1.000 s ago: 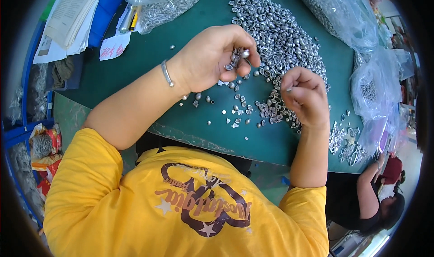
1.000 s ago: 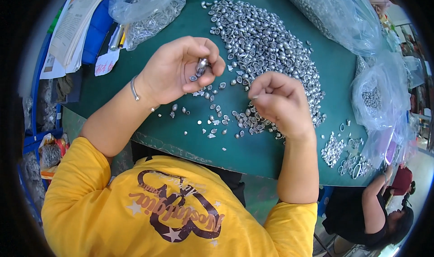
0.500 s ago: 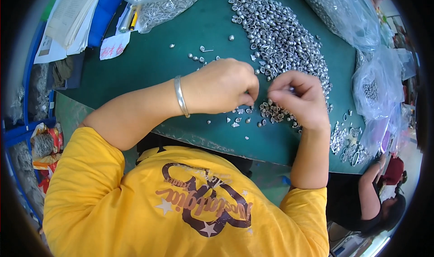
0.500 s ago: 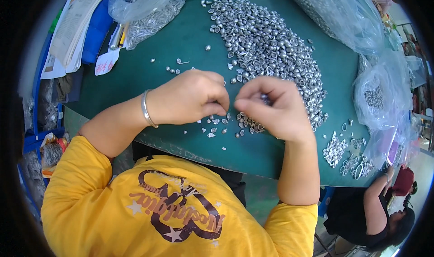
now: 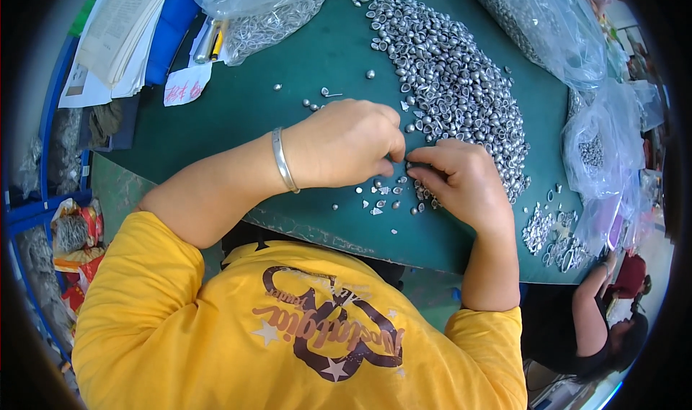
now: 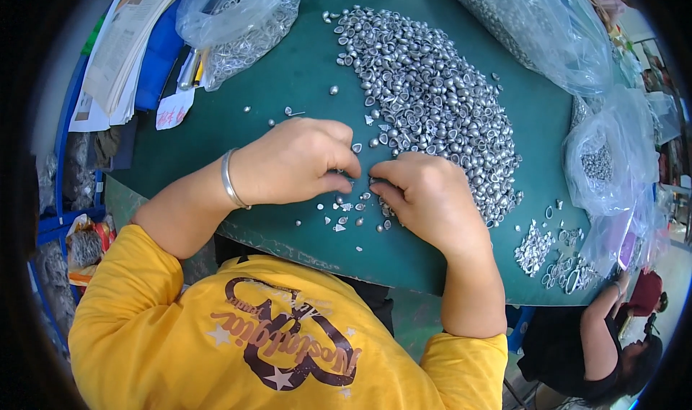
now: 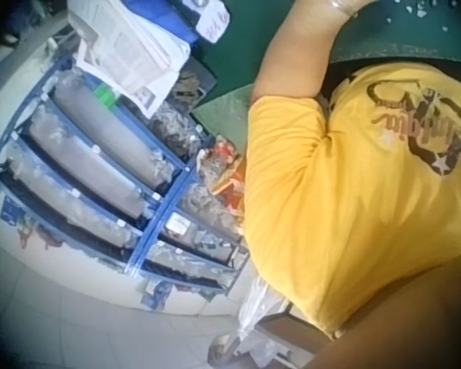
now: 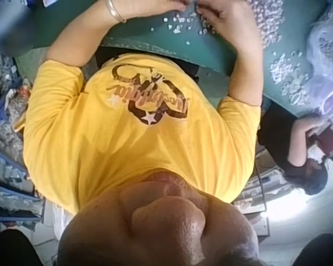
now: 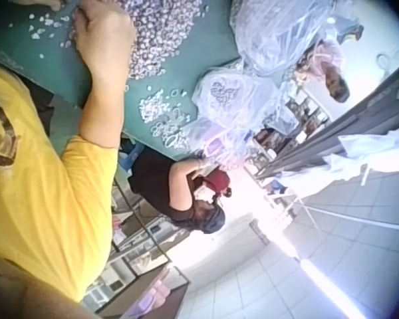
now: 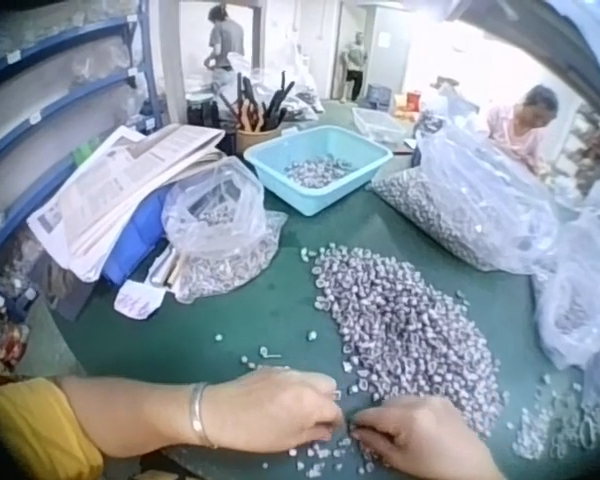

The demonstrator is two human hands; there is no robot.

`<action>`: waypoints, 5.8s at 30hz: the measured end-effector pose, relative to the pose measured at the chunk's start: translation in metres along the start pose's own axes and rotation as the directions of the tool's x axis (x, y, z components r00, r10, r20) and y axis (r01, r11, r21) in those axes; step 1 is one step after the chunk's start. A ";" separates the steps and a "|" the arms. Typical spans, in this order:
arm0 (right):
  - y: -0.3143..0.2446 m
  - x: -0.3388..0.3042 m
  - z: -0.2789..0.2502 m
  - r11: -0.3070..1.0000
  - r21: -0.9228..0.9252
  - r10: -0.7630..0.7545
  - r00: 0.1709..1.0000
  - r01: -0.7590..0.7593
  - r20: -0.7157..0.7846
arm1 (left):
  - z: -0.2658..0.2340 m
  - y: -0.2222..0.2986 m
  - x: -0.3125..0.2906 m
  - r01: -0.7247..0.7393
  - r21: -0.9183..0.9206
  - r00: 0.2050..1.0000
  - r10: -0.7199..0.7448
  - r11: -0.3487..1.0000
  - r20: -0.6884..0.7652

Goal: The person picks up and examines small metal components by hand, moving them from a large pile on a green table into a blue plastic tray.

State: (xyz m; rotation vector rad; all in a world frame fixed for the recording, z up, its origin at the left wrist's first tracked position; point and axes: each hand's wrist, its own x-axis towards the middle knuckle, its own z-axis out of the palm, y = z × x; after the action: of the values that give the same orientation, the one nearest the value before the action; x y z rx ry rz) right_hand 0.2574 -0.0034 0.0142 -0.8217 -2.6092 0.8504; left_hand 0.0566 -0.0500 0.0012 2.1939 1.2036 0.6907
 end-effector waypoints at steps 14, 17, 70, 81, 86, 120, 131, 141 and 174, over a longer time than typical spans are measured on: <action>-0.005 -0.001 -0.006 0.994 0.092 -0.067 0.993 0.058 0.096 | -0.021 0.003 0.011 0.316 -0.462 0.948 -0.294 0.829 0.120; -0.011 -0.001 0.000 0.998 -0.057 -0.031 0.991 0.039 0.130 | -0.005 -0.003 -0.001 0.033 -0.019 0.999 -0.033 0.999 0.001; -0.005 0.015 0.000 0.133 0.979 0.318 0.942 -0.155 0.106 | -0.011 -0.011 -0.022 0.114 0.199 0.986 -0.086 0.973 -0.143; -0.032 0.039 0.021 0.990 -0.136 0.022 0.999 -0.028 -0.046 | -0.048 -0.026 -0.017 0.229 -0.919 0.865 -0.500 0.321 0.040; -0.019 0.037 0.025 0.978 0.163 0.140 0.989 -0.130 -0.053 | -0.032 -0.023 -0.017 0.207 -0.144 0.962 -0.228 0.968 -0.148; -0.029 0.063 0.041 0.980 -0.182 -0.101 0.991 0.084 -0.088 | -0.028 -0.036 -0.023 0.327 0.085 0.936 -0.310 0.941 -0.168; -0.016 0.061 0.034 0.987 0.137 0.094 0.993 -0.084 -0.068 | -0.050 -0.055 -0.017 0.017 -0.990 0.924 -0.377 -0.137 0.068; -0.023 0.069 0.034 0.990 -0.065 0.113 0.983 -0.123 -0.142 | -0.066 -0.047 -0.035 0.136 -0.420 0.923 -0.269 0.897 -0.276; -0.041 0.075 0.050 0.986 0.163 0.051 0.991 -0.031 -0.121 | -0.072 -0.064 -0.044 0.195 -0.954 0.850 -0.446 -0.226 0.279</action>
State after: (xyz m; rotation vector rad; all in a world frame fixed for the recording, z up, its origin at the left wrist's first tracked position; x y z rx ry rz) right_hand 0.1585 -0.0088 0.0064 -0.8566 -2.3878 0.9743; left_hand -0.0485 -0.0437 0.0030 0.3537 0.6884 1.0456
